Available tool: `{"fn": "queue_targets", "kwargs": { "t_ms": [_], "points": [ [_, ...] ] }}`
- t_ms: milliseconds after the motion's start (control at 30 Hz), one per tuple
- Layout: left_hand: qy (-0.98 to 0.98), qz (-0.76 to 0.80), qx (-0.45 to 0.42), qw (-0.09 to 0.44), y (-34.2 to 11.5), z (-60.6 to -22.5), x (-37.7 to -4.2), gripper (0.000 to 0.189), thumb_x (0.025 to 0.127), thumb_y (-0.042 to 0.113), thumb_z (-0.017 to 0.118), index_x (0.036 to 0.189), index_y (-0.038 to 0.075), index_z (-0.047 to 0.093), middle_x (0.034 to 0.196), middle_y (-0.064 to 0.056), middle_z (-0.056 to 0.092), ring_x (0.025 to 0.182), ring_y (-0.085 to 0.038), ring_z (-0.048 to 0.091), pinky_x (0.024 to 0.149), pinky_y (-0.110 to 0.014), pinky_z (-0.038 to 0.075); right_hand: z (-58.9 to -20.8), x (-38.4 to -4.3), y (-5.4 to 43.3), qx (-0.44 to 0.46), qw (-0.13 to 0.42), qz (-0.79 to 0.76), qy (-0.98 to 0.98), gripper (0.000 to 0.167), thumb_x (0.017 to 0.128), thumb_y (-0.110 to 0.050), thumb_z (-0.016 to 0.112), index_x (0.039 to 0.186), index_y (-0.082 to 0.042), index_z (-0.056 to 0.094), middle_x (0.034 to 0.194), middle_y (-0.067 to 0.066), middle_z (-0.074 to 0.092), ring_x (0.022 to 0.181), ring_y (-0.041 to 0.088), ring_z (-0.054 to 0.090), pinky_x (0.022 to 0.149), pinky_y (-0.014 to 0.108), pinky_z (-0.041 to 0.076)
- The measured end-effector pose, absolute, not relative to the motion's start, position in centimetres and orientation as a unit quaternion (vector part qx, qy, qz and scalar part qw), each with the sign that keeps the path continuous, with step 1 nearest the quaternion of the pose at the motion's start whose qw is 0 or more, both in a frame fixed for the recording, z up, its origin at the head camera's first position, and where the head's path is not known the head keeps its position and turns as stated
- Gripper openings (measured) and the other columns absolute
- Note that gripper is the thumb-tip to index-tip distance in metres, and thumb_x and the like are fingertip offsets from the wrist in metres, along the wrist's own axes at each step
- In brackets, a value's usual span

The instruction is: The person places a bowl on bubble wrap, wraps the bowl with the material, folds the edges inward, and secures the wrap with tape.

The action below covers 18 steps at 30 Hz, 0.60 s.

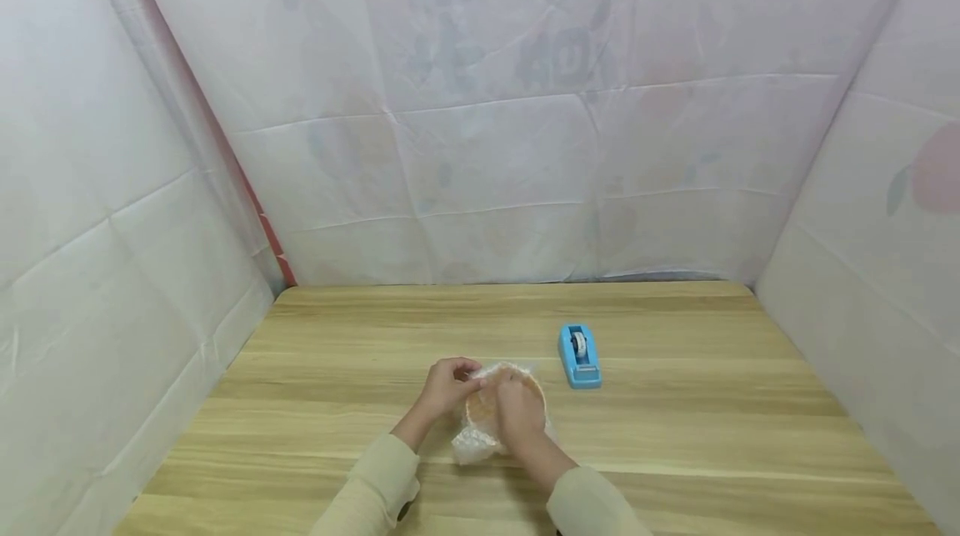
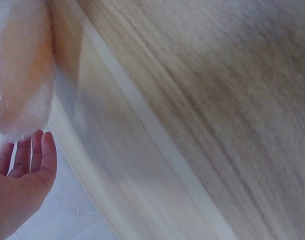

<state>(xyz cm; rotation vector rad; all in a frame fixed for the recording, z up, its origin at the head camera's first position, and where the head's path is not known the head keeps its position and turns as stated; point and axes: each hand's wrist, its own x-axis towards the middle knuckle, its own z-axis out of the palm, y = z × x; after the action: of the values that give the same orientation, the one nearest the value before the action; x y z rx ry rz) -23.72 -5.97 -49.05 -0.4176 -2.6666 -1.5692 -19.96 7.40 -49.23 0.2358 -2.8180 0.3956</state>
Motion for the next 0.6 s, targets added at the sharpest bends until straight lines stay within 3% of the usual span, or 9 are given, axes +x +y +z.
{"fn": "queue_targets", "kwargs": {
  "t_ms": [100,267,600],
  "points": [
    [-0.853,-0.504,-0.136,0.012,-6.02,-49.11,-23.73,0.020,0.078,0.008,0.072,0.092,-0.006,0.068,0.085,-0.015,0.068,0.071,-0.007,0.053,0.060,-0.016,0.046,-49.16,-19.85,7.69,0.106,0.167,0.157,-0.968,0.010,0.075,0.004,0.062,0.077,0.000,0.053,0.066,0.009,0.053,0.055,0.018,0.054,0.048,0.029,0.047],
    [-0.852,-0.506,-0.133,0.014,-6.15,-49.32,-23.73,0.020,0.078,0.007,0.072,0.093,-0.006,0.068,0.086,-0.015,0.067,0.072,-0.009,0.054,0.061,-0.016,0.046,-48.82,-19.77,7.85,0.135,0.155,0.188,-0.960,0.017,0.076,0.004,0.061,0.068,-0.006,0.051,0.060,0.005,0.049,0.054,0.017,0.050,0.048,0.029,0.043],
    [-0.854,-0.503,-0.132,0.008,-5.85,-49.23,-23.63,0.020,0.079,0.008,0.071,0.093,-0.005,0.068,0.088,-0.014,0.067,0.073,-0.010,0.054,0.061,-0.017,0.047,-48.39,-20.08,7.69,0.120,0.045,0.165,-0.978,0.017,0.079,0.001,0.063,0.092,-0.003,0.054,0.074,0.008,0.053,0.059,0.018,0.051,0.051,0.032,0.047]
  ]
}}
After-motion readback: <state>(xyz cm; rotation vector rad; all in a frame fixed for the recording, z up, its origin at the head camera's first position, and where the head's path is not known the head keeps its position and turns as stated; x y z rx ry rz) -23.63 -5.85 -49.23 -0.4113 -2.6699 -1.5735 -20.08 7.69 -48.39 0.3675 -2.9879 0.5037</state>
